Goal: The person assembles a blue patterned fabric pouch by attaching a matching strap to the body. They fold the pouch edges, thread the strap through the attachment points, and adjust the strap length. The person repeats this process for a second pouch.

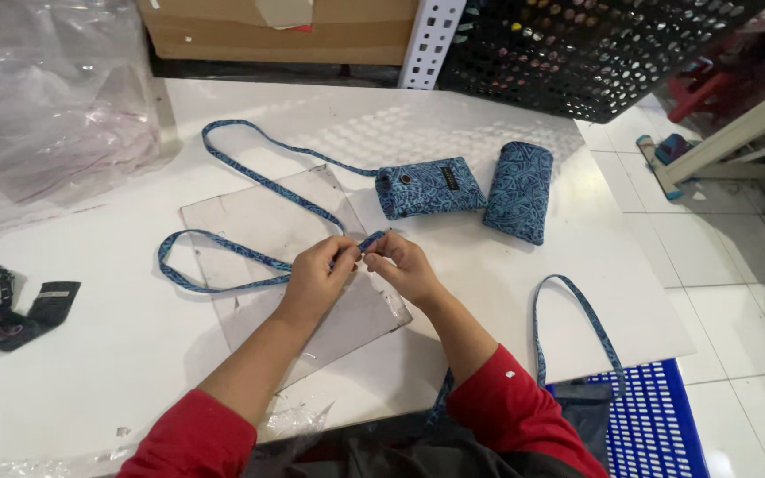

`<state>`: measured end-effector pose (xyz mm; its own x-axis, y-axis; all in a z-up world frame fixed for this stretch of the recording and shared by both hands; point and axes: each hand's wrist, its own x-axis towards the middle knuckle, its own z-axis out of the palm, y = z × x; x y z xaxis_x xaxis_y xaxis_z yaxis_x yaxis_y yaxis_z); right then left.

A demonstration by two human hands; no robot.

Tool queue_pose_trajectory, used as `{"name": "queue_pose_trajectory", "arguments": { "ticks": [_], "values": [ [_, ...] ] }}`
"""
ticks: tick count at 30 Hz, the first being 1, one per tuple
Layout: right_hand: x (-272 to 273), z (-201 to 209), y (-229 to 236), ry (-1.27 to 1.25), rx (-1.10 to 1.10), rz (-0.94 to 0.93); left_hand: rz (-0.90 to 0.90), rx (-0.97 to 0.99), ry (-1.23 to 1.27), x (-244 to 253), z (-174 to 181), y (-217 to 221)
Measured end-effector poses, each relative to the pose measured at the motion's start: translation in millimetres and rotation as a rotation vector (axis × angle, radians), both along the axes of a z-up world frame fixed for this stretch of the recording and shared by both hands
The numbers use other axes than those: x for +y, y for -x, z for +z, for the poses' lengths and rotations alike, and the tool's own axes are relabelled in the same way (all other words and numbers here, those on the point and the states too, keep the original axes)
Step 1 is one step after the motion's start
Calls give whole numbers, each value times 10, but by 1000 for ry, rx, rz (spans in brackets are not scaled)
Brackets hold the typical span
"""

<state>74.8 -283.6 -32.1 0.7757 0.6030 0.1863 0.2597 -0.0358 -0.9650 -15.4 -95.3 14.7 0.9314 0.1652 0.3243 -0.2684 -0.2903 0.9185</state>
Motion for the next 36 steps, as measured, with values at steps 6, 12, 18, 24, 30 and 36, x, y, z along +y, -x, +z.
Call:
{"name": "queue_pose_trajectory", "arguments": {
  "ticks": [6,12,18,24,30,36],
  "values": [
    [25,-47,-45,-88,15,-6,5,-22,-53,-49,76,50],
    [37,32,52,148,-263,-112,62,-257,-354,-18,33,28],
    [68,41,31,174,-300,-102,147,-236,-354,-58,-62,-33],
    [-5,30,-30,-51,-270,-119,59,-165,-173,118,112,20],
    [32,96,51,-180,-178,133,-496,-363,-327,-330,178,418],
    [-14,130,205,49,239,434,-392,-681,-311,-262,326,480]
  ]
}}
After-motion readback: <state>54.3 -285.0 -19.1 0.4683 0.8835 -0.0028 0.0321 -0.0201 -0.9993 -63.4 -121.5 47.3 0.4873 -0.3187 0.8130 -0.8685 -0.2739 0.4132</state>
